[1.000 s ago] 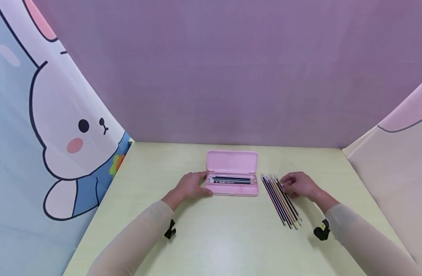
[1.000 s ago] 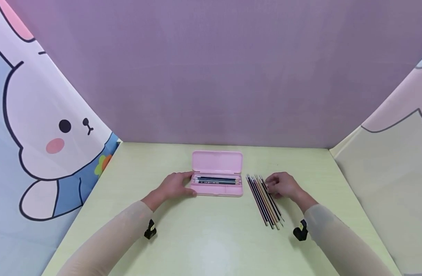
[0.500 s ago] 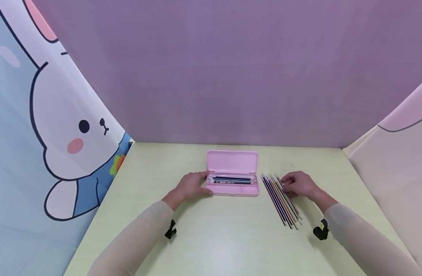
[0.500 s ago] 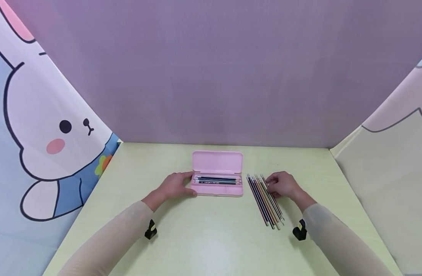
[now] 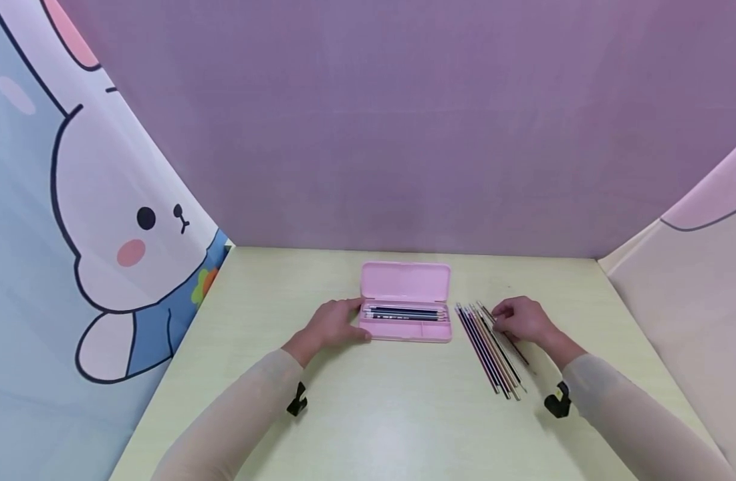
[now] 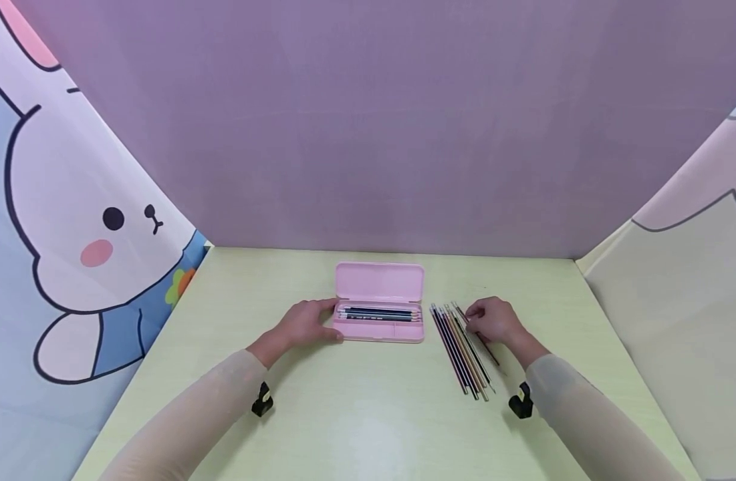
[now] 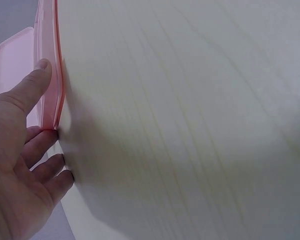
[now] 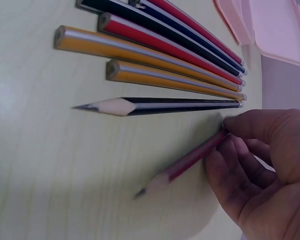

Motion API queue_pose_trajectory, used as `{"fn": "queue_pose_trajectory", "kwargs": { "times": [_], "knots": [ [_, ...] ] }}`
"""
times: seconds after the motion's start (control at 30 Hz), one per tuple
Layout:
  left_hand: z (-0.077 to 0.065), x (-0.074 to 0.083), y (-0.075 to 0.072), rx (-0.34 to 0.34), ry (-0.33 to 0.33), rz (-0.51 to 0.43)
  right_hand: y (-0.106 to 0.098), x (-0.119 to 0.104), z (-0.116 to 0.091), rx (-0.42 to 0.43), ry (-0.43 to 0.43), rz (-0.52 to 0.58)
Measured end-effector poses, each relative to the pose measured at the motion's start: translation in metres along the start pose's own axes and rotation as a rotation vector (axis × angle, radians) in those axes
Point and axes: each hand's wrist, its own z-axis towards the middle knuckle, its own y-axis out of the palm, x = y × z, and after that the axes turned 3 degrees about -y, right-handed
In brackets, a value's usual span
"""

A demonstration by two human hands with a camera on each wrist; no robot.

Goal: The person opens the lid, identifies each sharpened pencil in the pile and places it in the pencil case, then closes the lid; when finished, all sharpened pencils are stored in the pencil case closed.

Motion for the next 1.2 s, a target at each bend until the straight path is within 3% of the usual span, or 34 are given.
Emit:
{"fn": "queue_pose_trajectory", "kwargs": {
  "times": [0.4, 0.57, 0.9, 1.2],
  "knots": [
    [0.0, 0.0, 0.0, -0.003, -0.016, 0.0, -0.002, -0.001, 0.001, 0.03, -0.02, -0.003],
    [0.001, 0.0, -0.001, -0.002, -0.012, 0.008, -0.01, -0.01, 0.005, 0.036, -0.086, 0.023],
    [0.003, -0.001, -0.001, 0.005, -0.001, 0.01, -0.012, -0.058, 0.023, -0.011, -0.218, 0.01],
    [0.003, -0.002, 0.0, 0.002, -0.019, 0.006, 0.009, -0.109, 0.049, -0.014, -0.329, -0.057]
  ]
}}
